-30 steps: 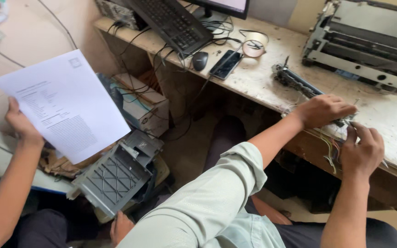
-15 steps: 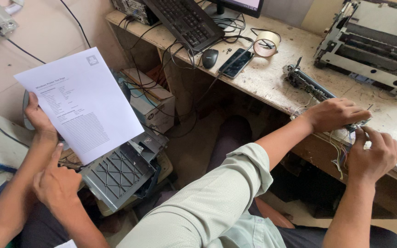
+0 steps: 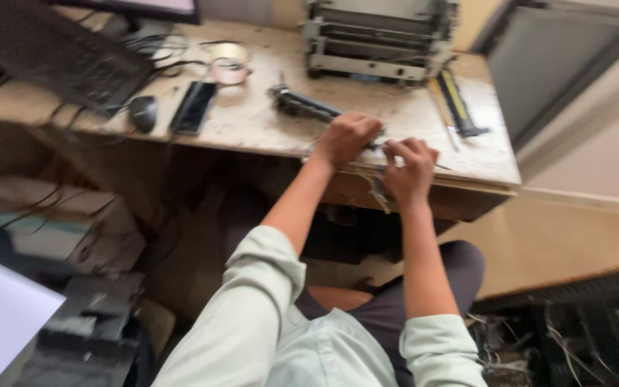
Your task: The person disassembles a printer drum unit, removes a small circuit board, and reattaches wires. They then place a yellow toner cartridge into the drum housing and use a yellow-handled screwdriver to secure it.
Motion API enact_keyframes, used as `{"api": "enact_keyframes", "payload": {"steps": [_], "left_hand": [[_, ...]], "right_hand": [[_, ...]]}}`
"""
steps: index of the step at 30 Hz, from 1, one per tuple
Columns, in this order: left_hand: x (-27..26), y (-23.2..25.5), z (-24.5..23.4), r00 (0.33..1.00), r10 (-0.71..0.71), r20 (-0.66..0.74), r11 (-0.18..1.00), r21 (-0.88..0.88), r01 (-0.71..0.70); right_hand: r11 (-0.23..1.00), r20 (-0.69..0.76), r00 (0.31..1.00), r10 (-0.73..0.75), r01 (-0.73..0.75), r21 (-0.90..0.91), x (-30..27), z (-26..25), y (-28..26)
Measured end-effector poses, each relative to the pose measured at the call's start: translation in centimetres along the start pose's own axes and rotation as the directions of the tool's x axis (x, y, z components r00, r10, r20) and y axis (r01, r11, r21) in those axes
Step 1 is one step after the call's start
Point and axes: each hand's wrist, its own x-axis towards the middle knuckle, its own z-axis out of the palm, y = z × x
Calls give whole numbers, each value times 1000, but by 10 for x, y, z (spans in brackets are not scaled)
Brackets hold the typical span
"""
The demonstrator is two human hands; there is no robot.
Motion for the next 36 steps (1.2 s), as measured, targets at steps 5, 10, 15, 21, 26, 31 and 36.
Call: {"api": "enact_keyframes", "payload": {"steps": [5,10,15,21,26,31,36], "left_hand": [[0,8,-19,1000,4,-3,1000,-6,-4],[5,10,-25,1000,17,-13,1000,9,-17],[4,9,-21,1000,-1,0,999,44,1],[2,7,-19,1000,12,1,998,63,-12],[2,7,-20,1000,15,3,999,49,-15],[1,8,-21,1000,-6,30,999,50,5],[2,9,-23,1000,10,20,999,35,-10]], "right_hand": [[999,-11,1000,24,-24,-32,3,-9,-19],[995,-68,993,96,-98,-34,6,-8,-20],[993,-33,995,92,-94,-73,9,-2,-17],[992,-33,996,87,-90,-94,11,2,-20],[987,-48,994,97,-102,-125,10,1,-24],[985,-60,992,109,-116,-129,10,0,-24],[989,-48,996,78,-83,-124,13,4,-21]]}}
